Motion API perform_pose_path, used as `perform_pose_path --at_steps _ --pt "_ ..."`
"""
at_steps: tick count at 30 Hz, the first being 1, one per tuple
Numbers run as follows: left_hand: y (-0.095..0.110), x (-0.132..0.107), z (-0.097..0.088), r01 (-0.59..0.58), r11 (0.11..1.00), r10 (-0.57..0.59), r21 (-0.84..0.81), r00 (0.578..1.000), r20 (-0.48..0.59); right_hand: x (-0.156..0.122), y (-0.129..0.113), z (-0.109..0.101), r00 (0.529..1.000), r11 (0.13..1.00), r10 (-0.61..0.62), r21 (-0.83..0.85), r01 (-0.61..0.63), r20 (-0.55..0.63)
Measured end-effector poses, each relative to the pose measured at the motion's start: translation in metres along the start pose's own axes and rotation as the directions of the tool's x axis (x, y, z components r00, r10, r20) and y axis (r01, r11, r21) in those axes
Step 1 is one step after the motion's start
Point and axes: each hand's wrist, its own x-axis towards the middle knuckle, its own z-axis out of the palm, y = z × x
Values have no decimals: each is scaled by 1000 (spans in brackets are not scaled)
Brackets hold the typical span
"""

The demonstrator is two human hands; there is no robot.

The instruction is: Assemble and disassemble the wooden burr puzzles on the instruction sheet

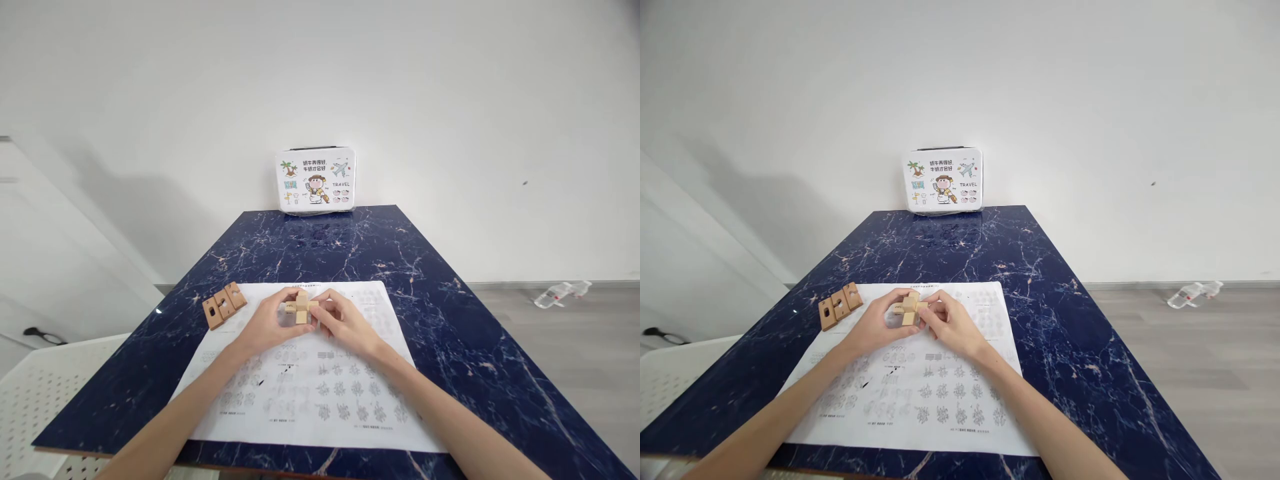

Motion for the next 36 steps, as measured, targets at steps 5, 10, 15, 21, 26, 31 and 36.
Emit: perform_pose_path --at_steps 5,10,15,21,26,31,36 --pt "-1 1 1 33 999 -32 -39 999 15 -4 0 1 996 986 -92 -138 94 20" --pt "-6 1 1 54 987 -46 -154 997 57 -7 -1 3 985 952 -169 -257 169 21" --pt "-13 1 2 43 974 -35 -222 998 44 -7 0 4 985 938 -172 -312 154 -31" --pt "-14 0 2 9 949 10 -316 998 58 -8 1 6 987 925 -141 -365 105 -73" --pt "-14 -1 4 68 942 -38 -328 995 97 -8 5 8 989 921 -137 -373 110 -48" --pt "-17 0 5 61 924 -22 -377 994 107 -7 9 9 991 922 -129 -371 105 -39" --pt "-14 -1 5 15 933 26 -358 994 110 -8 9 10 995 923 -84 -381 57 -56"
